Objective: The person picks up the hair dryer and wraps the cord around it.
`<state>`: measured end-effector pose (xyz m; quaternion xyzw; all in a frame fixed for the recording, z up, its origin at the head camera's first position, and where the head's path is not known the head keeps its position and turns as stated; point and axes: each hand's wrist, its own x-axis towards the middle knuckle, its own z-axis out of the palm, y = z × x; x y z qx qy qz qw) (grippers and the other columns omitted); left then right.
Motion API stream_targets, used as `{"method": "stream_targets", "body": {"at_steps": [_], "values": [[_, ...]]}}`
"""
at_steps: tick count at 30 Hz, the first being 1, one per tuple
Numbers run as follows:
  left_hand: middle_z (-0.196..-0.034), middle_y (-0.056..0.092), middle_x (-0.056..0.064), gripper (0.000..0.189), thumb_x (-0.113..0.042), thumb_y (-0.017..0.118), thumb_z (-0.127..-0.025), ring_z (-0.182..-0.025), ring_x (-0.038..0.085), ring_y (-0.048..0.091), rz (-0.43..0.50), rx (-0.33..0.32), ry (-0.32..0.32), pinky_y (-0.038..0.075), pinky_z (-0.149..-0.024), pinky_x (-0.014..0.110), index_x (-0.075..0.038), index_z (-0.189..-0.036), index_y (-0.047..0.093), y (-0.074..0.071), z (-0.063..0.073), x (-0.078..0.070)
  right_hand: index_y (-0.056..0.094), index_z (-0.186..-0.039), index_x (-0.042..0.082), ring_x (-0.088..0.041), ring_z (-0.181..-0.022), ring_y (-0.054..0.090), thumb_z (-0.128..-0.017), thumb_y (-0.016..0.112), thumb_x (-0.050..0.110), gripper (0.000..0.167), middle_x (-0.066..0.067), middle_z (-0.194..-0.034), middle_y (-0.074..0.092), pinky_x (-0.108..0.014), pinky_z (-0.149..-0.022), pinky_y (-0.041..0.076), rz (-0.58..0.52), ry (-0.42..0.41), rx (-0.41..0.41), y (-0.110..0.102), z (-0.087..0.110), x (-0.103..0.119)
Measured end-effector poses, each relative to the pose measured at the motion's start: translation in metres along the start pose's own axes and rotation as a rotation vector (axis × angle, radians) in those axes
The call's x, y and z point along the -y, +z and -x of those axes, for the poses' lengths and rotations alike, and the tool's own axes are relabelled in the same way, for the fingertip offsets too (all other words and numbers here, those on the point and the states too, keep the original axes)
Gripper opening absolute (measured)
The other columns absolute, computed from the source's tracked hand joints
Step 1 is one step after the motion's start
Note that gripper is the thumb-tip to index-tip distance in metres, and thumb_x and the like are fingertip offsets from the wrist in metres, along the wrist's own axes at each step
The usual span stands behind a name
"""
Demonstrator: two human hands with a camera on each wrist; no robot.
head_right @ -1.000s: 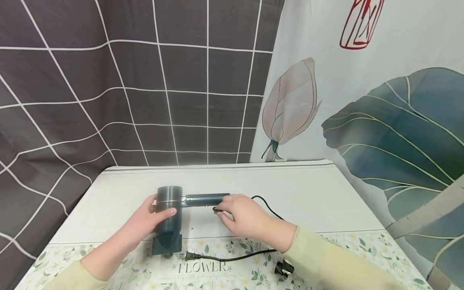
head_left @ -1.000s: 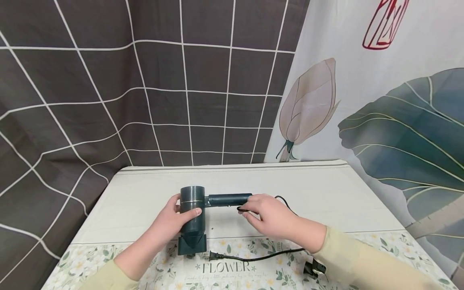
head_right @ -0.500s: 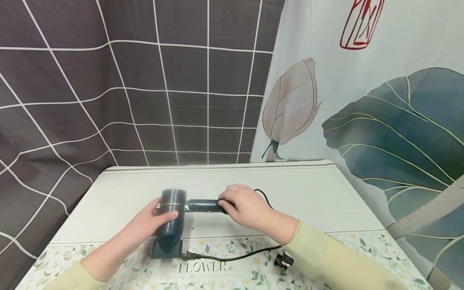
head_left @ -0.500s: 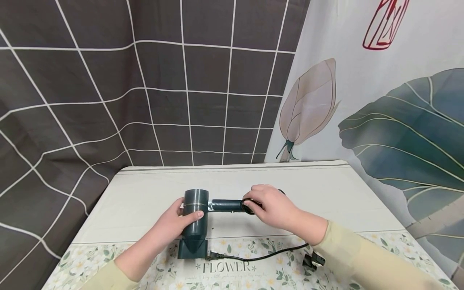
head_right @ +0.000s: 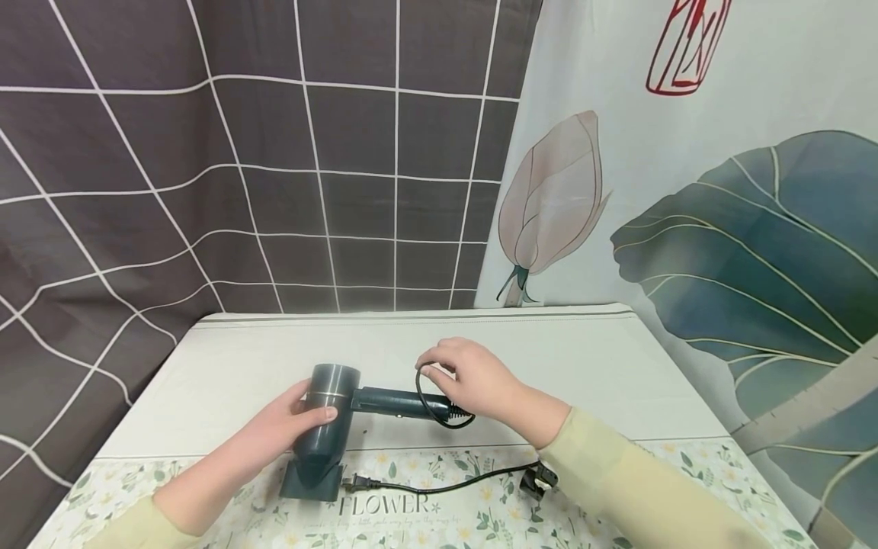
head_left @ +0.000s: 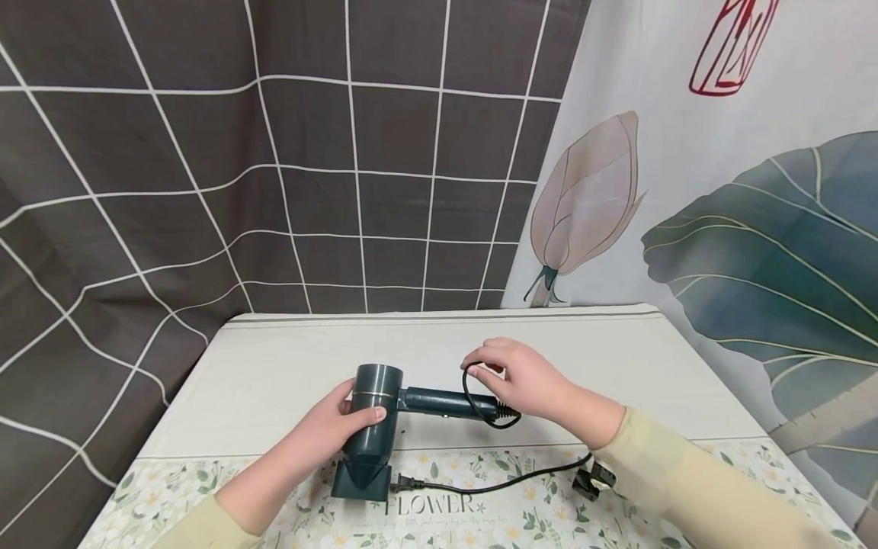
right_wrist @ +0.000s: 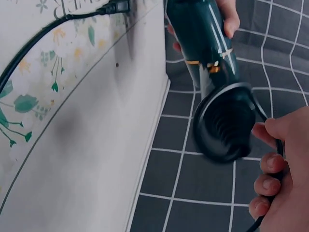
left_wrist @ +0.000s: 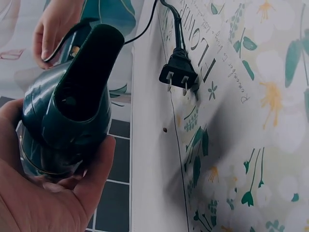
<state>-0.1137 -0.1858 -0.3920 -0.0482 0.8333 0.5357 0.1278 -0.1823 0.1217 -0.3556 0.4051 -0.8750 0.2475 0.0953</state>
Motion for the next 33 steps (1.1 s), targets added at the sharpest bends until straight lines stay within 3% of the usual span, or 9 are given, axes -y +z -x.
{"method": "stream_targets", "body": {"at_steps": [6,11,21,29,33], "values": [[-0.121,0.064,0.015,0.084,-0.048,0.073,-0.086,-0.098,0.025,0.067,0.043,0.012,0.0,0.052,-0.086,0.053,-0.016,-0.153,0.035,0.0,-0.001,0.004,0.073,-0.11,0.018,-0.006,-0.078,0.049,-0.099,0.063,0.023,0.016,0.014,-0.091,0.06,-0.028,-0.072,0.045,-0.068,0.061,0.038,0.0,-0.002,-0.009],[-0.127,0.062,0.018,0.084,-0.049,0.072,-0.086,-0.105,0.03,0.065,0.04,0.014,0.005,0.048,-0.091,0.061,-0.015,-0.153,0.035,0.0,0.0,0.004,0.074,-0.111,0.021,-0.007,-0.079,0.05,-0.1,0.061,0.025,0.017,0.015,-0.09,0.058,-0.028,-0.072,0.045,-0.116,0.108,0.058,0.004,-0.001,-0.016],[-0.121,0.064,0.014,0.082,-0.047,0.069,-0.089,-0.103,0.027,0.066,0.148,0.07,0.017,0.044,-0.097,0.06,-0.016,-0.154,0.03,0.0,-0.002,0.004,0.072,-0.12,0.02,-0.009,-0.079,0.052,-0.103,0.055,0.029,0.026,0.008,-0.101,0.064,-0.03,-0.073,0.045,-0.221,0.117,0.086,0.013,-0.001,-0.023],[-0.116,0.066,0.013,0.079,-0.044,0.066,-0.092,-0.098,0.025,0.068,0.201,0.087,0.017,0.042,-0.099,0.059,-0.016,-0.155,0.025,0.002,0.001,0.002,0.071,-0.122,0.012,-0.009,-0.077,0.051,-0.104,0.052,0.021,0.027,0.006,-0.088,0.06,-0.03,-0.071,0.045,-0.271,0.035,0.076,0.022,-0.001,-0.026],[-0.12,0.063,0.015,0.08,-0.043,0.067,-0.092,-0.099,0.025,0.067,0.218,0.068,0.015,0.044,-0.097,0.057,-0.016,-0.154,0.025,0.005,0.0,0.0,0.069,-0.124,0.009,-0.011,-0.088,0.059,-0.104,0.052,0.016,0.027,0.003,-0.099,0.066,-0.033,-0.081,0.049,-0.271,-0.028,0.08,0.029,0.002,-0.026]]}}
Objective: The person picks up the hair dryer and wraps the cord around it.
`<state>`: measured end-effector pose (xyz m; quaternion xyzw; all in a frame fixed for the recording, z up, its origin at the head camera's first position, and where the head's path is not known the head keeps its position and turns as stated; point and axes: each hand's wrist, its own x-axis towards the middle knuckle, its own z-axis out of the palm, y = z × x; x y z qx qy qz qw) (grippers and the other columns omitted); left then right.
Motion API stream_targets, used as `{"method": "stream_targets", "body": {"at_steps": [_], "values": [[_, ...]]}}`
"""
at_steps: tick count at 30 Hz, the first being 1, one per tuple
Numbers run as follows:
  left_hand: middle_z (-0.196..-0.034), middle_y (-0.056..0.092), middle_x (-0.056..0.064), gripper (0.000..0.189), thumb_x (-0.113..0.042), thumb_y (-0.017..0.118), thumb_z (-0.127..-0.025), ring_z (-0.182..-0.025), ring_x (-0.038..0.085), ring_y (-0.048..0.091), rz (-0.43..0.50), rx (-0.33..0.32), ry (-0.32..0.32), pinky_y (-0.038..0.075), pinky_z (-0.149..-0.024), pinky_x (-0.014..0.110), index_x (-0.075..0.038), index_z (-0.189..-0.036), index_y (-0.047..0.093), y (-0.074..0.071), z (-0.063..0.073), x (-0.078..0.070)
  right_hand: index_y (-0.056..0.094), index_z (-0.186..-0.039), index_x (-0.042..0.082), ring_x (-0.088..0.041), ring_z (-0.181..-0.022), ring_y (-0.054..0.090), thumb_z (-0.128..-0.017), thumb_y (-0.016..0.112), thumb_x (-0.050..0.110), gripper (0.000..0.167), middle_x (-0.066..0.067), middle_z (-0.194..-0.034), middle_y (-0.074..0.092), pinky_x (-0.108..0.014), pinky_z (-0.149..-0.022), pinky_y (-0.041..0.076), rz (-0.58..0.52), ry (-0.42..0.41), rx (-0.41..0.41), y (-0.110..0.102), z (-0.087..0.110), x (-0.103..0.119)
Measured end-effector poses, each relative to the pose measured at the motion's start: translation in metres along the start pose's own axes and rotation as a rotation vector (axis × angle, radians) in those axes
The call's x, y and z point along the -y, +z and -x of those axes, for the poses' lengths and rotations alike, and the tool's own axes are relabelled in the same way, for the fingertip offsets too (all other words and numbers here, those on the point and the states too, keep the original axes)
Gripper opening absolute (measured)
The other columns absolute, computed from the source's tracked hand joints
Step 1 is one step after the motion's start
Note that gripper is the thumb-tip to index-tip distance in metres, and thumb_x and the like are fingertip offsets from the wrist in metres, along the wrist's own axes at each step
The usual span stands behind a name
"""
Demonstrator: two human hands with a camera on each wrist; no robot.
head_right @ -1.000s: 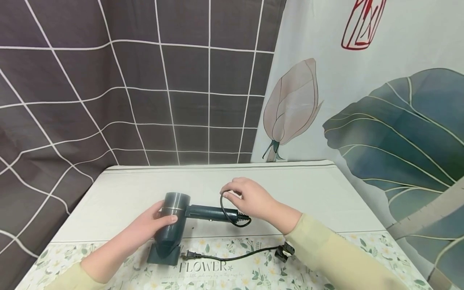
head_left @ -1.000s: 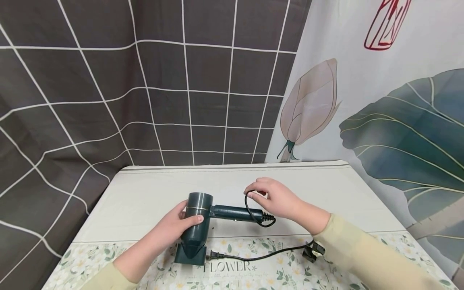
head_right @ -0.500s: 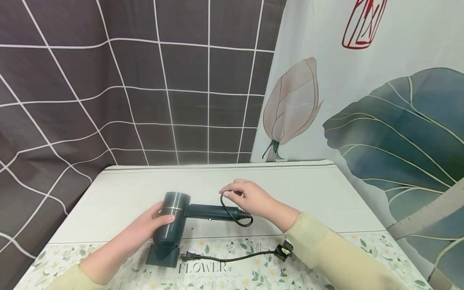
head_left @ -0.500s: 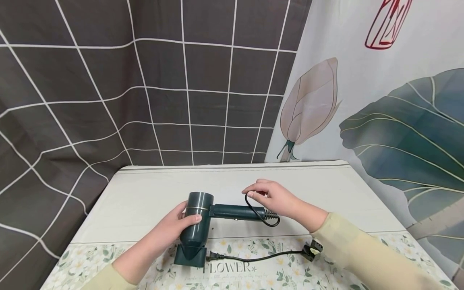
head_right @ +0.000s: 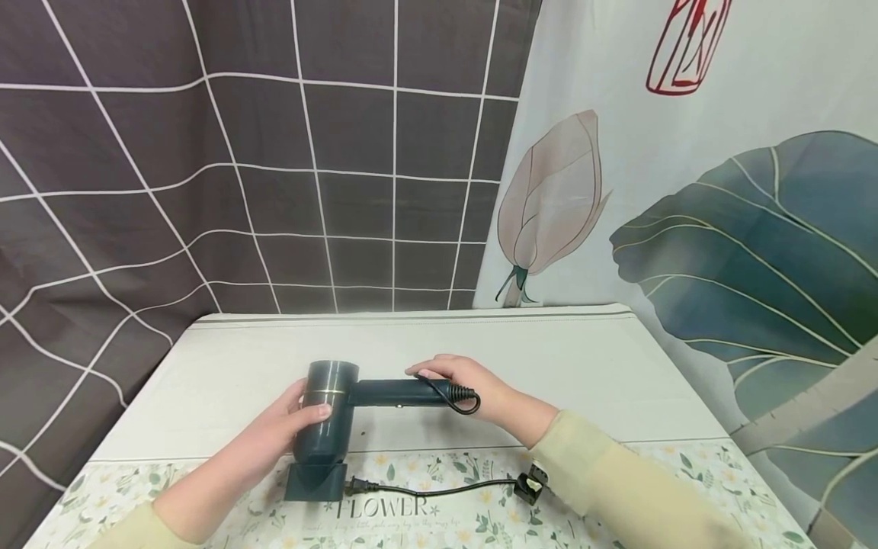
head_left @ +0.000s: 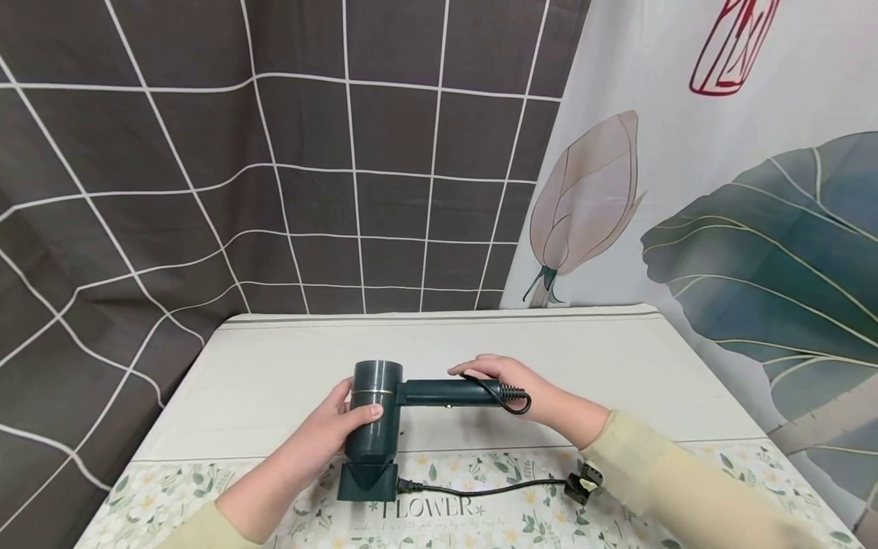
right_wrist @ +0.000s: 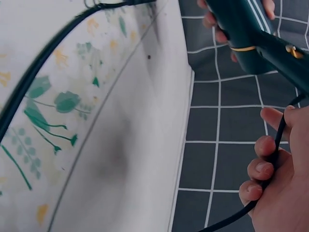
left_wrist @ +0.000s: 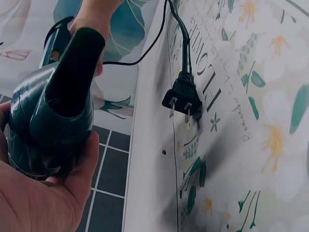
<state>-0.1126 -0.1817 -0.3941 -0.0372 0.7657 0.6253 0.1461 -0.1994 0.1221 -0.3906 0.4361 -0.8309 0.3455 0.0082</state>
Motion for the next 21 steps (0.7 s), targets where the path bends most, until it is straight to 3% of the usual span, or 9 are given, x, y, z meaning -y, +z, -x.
{"method": "stream_targets", "body": {"at_steps": [4,8,12,16,21], "values": [[-0.124,0.06,0.016,0.083,-0.043,0.07,-0.09,-0.102,0.024,0.066,0.025,-0.024,-0.01,0.044,-0.098,0.056,-0.017,-0.153,0.024,0.001,-0.001,-0.001,0.067,-0.119,0.007,-0.019,-0.096,0.063,-0.102,0.053,0.01,0.022,-0.005,-0.108,0.069,-0.039,-0.085,0.051,-0.042,0.005,0.021,0.006,0.004,0.001],[-0.128,0.058,0.017,0.088,-0.044,0.072,-0.089,-0.105,0.025,0.066,0.043,-0.041,-0.007,0.043,-0.1,0.057,-0.015,-0.154,0.02,0.003,-0.003,-0.002,0.065,-0.122,0.006,-0.024,-0.101,0.064,-0.104,0.052,0.02,0.026,-0.009,-0.111,0.069,-0.04,-0.086,0.051,-0.086,0.208,0.029,0.011,0.009,0.006],[-0.135,0.053,0.023,0.095,-0.045,0.071,-0.09,-0.109,0.028,0.065,0.048,-0.062,0.007,0.043,-0.1,0.059,-0.01,-0.156,0.014,0.005,-0.004,-0.003,0.058,-0.136,0.006,-0.026,-0.111,0.064,-0.104,0.052,0.025,0.037,-0.011,-0.121,0.066,-0.044,-0.092,0.051,0.06,0.294,0.011,0.015,0.011,0.012],[-0.139,0.046,0.029,0.099,-0.048,0.07,-0.09,-0.111,0.032,0.064,0.047,-0.093,0.0,0.046,-0.097,0.058,-0.009,-0.157,0.009,0.007,-0.005,-0.005,0.059,-0.136,0.011,-0.021,-0.097,0.063,-0.105,0.05,0.028,0.037,-0.007,-0.118,0.064,-0.045,-0.084,0.051,0.148,0.34,0.032,0.019,0.012,0.015],[-0.143,0.041,0.03,0.1,-0.05,0.07,-0.089,-0.116,0.036,0.06,0.055,-0.154,-0.005,0.044,-0.1,0.057,-0.01,-0.158,0.009,0.007,-0.006,-0.007,0.046,-0.149,0.016,-0.01,-0.075,0.054,-0.106,0.048,0.026,0.044,-0.006,-0.114,0.066,-0.036,-0.075,0.046,0.112,0.344,0.092,0.021,0.011,0.014]]}}
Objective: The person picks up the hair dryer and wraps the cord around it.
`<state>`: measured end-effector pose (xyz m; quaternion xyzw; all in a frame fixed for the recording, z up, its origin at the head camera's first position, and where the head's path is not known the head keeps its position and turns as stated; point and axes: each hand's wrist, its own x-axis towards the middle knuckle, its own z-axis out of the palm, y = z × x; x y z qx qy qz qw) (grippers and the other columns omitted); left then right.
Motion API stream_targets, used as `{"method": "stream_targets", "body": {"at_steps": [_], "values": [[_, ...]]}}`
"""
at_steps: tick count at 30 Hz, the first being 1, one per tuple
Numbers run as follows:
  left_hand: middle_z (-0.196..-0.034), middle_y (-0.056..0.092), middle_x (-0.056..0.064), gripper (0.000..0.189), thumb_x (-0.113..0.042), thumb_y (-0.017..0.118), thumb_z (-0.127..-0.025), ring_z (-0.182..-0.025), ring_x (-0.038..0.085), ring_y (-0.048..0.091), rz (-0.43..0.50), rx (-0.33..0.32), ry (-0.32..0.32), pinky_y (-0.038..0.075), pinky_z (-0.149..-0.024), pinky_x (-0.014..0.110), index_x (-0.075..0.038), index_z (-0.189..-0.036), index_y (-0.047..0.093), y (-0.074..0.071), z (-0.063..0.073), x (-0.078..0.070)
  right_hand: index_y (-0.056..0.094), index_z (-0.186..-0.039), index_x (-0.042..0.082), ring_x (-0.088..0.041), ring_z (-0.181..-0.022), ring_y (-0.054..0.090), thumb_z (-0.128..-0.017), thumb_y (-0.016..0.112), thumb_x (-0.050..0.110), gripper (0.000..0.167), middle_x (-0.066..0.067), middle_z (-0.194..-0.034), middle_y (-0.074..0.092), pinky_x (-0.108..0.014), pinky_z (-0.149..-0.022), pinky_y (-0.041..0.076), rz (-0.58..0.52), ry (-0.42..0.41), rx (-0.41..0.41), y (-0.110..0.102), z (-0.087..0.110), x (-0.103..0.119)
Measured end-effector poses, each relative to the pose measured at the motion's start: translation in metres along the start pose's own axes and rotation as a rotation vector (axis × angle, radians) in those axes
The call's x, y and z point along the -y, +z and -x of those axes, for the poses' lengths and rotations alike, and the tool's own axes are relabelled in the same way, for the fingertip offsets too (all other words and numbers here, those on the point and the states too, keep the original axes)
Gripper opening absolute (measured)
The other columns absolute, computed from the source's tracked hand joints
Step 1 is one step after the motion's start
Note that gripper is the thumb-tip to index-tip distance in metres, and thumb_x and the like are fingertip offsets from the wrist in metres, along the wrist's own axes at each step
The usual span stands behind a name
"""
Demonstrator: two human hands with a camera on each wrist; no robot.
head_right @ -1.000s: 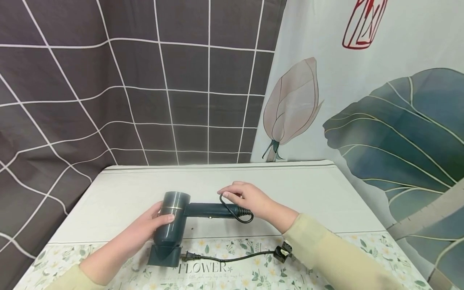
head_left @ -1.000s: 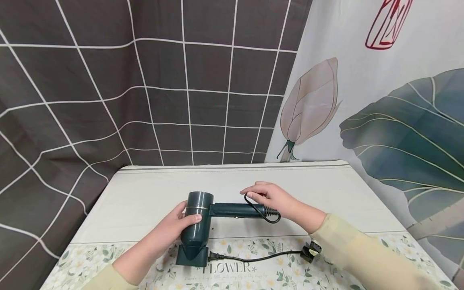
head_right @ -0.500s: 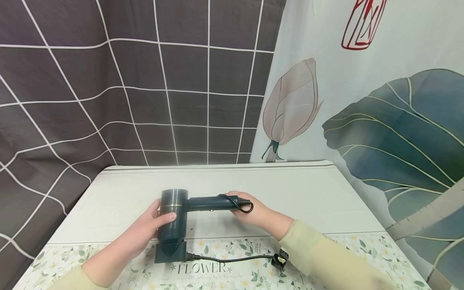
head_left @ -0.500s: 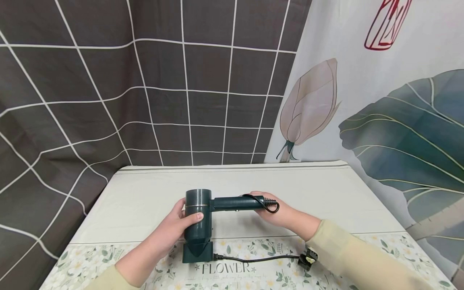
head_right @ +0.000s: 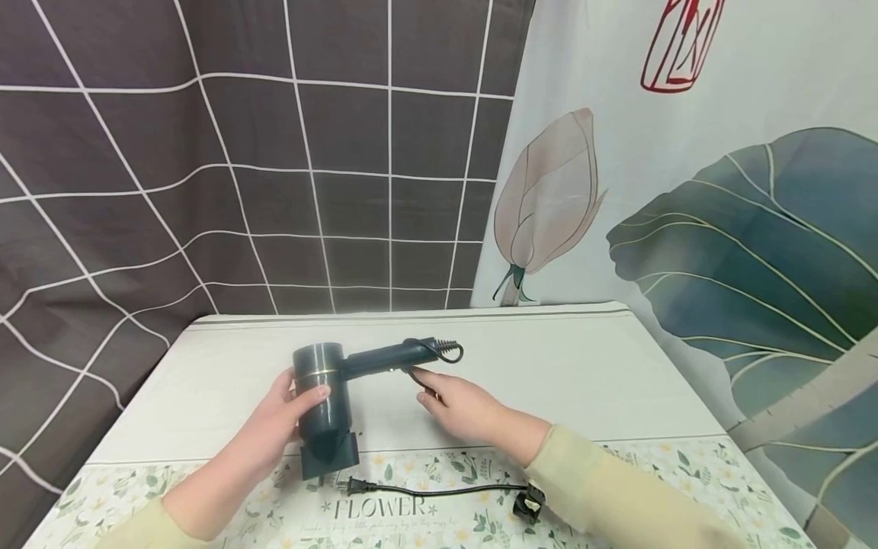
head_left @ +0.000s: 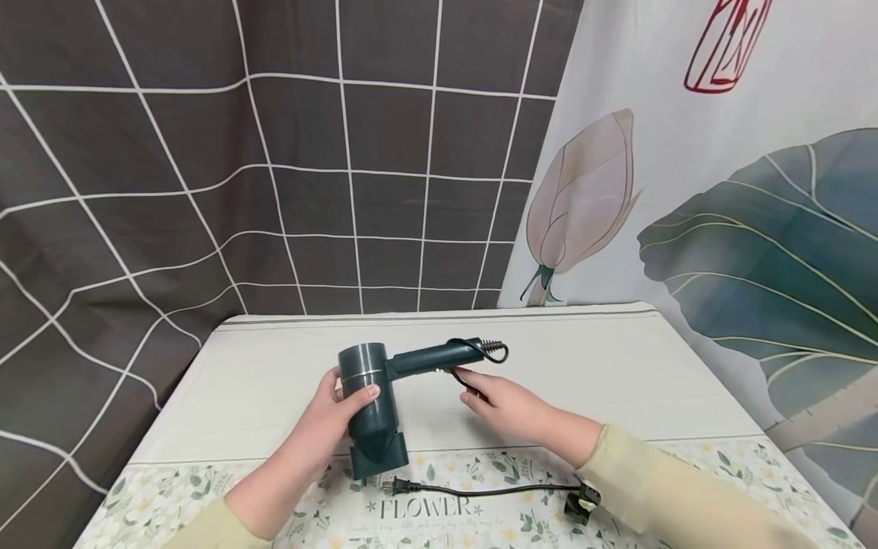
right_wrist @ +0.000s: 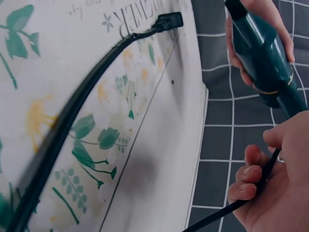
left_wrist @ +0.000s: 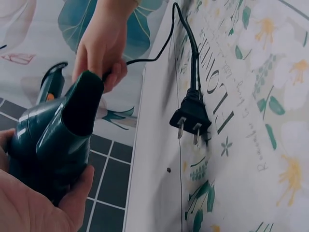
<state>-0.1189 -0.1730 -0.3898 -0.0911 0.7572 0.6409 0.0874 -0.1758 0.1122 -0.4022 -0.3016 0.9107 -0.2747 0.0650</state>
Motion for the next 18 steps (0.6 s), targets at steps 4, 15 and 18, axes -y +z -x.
{"method": "stream_targets", "body": {"at_steps": [4,15,18], "values": [[-0.144,0.041,0.028,0.101,-0.051,0.069,-0.089,-0.12,0.038,0.057,0.0,-0.037,0.005,0.042,-0.102,0.057,-0.01,-0.158,0.007,-0.004,0.0,-0.001,0.044,-0.151,0.016,-0.007,-0.077,0.052,-0.105,0.049,0.021,0.046,-0.004,-0.124,0.065,-0.034,-0.077,0.045,0.025,-0.023,-0.009,0.0,0.002,0.0],[-0.145,0.042,0.028,0.109,-0.053,0.069,-0.088,-0.13,0.042,0.049,-0.098,-0.102,0.018,0.038,-0.105,0.059,-0.007,-0.158,-0.001,-0.009,-0.005,-0.001,0.058,-0.137,0.012,-0.011,-0.09,0.06,-0.101,0.055,0.01,0.037,-0.004,-0.12,0.067,-0.038,-0.082,0.051,0.163,-0.08,-0.075,-0.004,0.011,0.006],[-0.144,0.043,0.03,0.109,-0.054,0.069,-0.088,-0.129,0.043,0.049,-0.13,-0.112,0.013,0.04,-0.103,0.06,-0.005,-0.158,0.001,-0.009,-0.005,-0.001,0.063,-0.131,0.012,-0.009,-0.082,0.058,-0.1,0.056,0.009,0.032,0.0,-0.109,0.067,-0.035,-0.075,0.05,0.21,-0.098,-0.093,-0.007,0.012,0.007]]}}
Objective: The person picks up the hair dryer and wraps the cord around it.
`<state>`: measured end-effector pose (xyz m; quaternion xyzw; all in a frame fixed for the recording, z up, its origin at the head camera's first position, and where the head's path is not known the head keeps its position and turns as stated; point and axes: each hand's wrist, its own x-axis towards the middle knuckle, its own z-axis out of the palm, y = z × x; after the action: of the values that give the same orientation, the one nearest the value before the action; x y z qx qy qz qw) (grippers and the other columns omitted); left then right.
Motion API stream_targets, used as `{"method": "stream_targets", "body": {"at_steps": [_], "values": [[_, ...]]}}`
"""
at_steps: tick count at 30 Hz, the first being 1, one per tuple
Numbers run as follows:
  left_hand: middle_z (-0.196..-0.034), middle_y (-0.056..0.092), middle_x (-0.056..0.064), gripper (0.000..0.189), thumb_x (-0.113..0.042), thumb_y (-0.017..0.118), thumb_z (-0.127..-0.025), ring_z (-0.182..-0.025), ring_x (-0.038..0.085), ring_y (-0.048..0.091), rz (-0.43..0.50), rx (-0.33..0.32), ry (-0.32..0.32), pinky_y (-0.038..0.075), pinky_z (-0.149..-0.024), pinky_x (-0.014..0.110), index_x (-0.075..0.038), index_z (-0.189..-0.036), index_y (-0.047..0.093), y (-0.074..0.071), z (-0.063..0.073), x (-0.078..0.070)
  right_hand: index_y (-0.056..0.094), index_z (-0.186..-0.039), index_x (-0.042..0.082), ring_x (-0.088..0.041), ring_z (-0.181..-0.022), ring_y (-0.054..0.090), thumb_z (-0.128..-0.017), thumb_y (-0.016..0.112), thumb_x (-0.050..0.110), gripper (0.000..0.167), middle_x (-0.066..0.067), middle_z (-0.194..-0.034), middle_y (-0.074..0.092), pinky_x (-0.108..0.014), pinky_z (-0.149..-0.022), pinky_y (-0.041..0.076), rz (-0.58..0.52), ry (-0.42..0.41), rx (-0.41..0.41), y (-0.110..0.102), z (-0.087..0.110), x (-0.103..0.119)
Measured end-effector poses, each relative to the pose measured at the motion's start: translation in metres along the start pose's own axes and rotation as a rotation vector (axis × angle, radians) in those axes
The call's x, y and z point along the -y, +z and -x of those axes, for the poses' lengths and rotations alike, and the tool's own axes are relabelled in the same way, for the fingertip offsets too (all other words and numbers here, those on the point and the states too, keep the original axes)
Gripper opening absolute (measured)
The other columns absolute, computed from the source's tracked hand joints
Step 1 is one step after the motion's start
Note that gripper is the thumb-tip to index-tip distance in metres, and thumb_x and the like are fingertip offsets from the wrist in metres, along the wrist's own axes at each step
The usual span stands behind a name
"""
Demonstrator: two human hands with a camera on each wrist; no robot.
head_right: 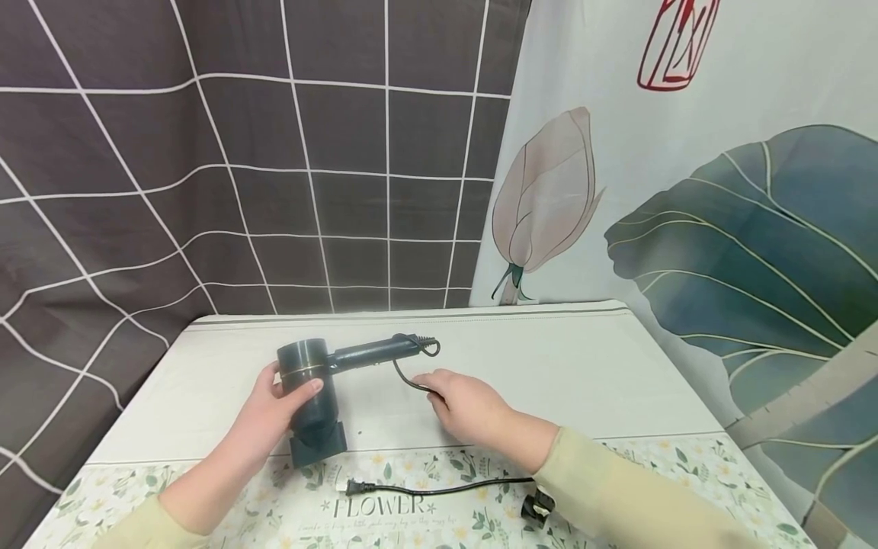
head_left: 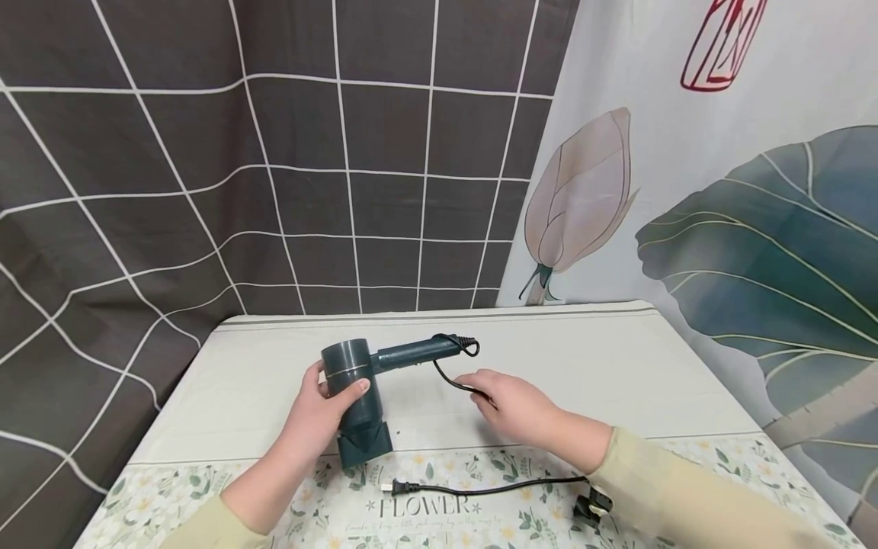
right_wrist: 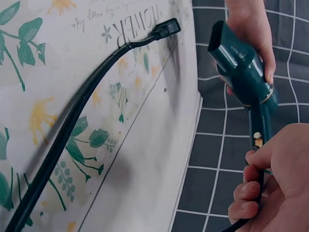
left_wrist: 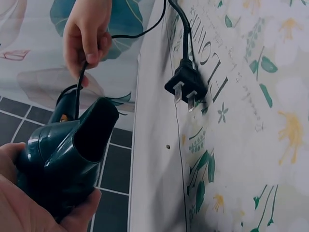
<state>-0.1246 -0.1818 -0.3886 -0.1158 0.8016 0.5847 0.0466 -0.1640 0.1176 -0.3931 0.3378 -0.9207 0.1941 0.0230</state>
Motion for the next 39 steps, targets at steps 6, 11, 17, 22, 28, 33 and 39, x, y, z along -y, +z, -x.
{"method": "stream_targets", "body": {"at_steps": [6,11,17,22,28,33,39], "values": [[-0.144,0.043,0.031,0.108,-0.056,0.069,-0.087,-0.127,0.043,0.051,-0.055,0.011,-0.006,0.038,-0.103,0.062,-0.005,-0.158,0.005,-0.001,0.0,0.0,0.068,-0.122,0.014,-0.007,-0.076,0.055,-0.099,0.059,0.01,0.025,0.005,-0.095,0.063,-0.031,-0.071,0.05,0.082,-0.086,-0.078,-0.009,-0.003,-0.002],[-0.145,0.041,0.033,0.108,-0.059,0.068,-0.087,-0.126,0.045,0.051,-0.106,0.037,0.012,0.037,-0.102,0.064,-0.004,-0.157,0.007,0.0,0.001,0.0,0.072,-0.115,0.017,-0.007,-0.072,0.049,-0.096,0.063,0.009,0.022,0.007,-0.088,0.06,-0.027,-0.065,0.046,0.124,-0.162,-0.154,-0.017,-0.005,-0.004],[-0.142,0.042,0.036,0.107,-0.059,0.069,-0.086,-0.121,0.047,0.055,-0.169,0.062,0.02,0.044,-0.095,0.064,-0.002,-0.156,0.011,0.001,0.004,0.001,0.075,-0.111,0.02,-0.005,-0.066,0.042,-0.094,0.066,0.008,0.023,0.01,-0.081,0.051,-0.021,-0.057,0.039,0.16,-0.262,-0.199,-0.025,-0.007,-0.009],[-0.137,0.047,0.035,0.106,-0.057,0.071,-0.085,-0.114,0.043,0.06,-0.192,0.078,0.012,0.048,-0.09,0.06,-0.002,-0.155,0.014,0.003,0.006,0.002,0.076,-0.11,0.023,-0.005,-0.067,0.043,-0.093,0.068,0.008,0.024,0.01,-0.083,0.052,-0.021,-0.057,0.039,0.157,-0.283,-0.211,-0.029,-0.009,-0.013],[-0.134,0.051,0.032,0.101,-0.054,0.073,-0.085,-0.106,0.036,0.064,-0.219,0.085,0.015,0.05,-0.087,0.057,-0.004,-0.154,0.019,0.003,0.007,0.004,0.077,-0.108,0.022,-0.004,-0.07,0.049,-0.091,0.073,0.017,0.018,0.01,-0.089,0.056,-0.022,-0.059,0.043,0.118,-0.248,-0.231,-0.03,-0.012,-0.017],[-0.133,0.054,0.029,0.099,-0.054,0.073,-0.084,-0.105,0.032,0.065,-0.234,0.1,0.008,0.05,-0.086,0.055,-0.006,-0.154,0.022,0.003,0.008,0.006,0.077,-0.106,0.022,-0.005,-0.072,0.054,-0.09,0.074,0.026,0.016,0.01,-0.093,0.056,-0.023,-0.062,0.046,0.095,-0.191,-0.217,-0.03,-0.014,-0.021],[-0.129,0.058,0.026,0.093,-0.051,0.072,-0.085,-0.102,0.03,0.065,-0.259,0.102,0.018,0.051,-0.084,0.054,-0.007,-0.153,0.026,0.002,0.009,0.004,0.076,-0.107,0.021,-0.01,-0.078,0.059,-0.093,0.072,0.027,0.016,0.007,-0.098,0.057,-0.028,-0.069,0.049,0.029,-0.136,-0.182,-0.031,-0.019,-0.026]]}}
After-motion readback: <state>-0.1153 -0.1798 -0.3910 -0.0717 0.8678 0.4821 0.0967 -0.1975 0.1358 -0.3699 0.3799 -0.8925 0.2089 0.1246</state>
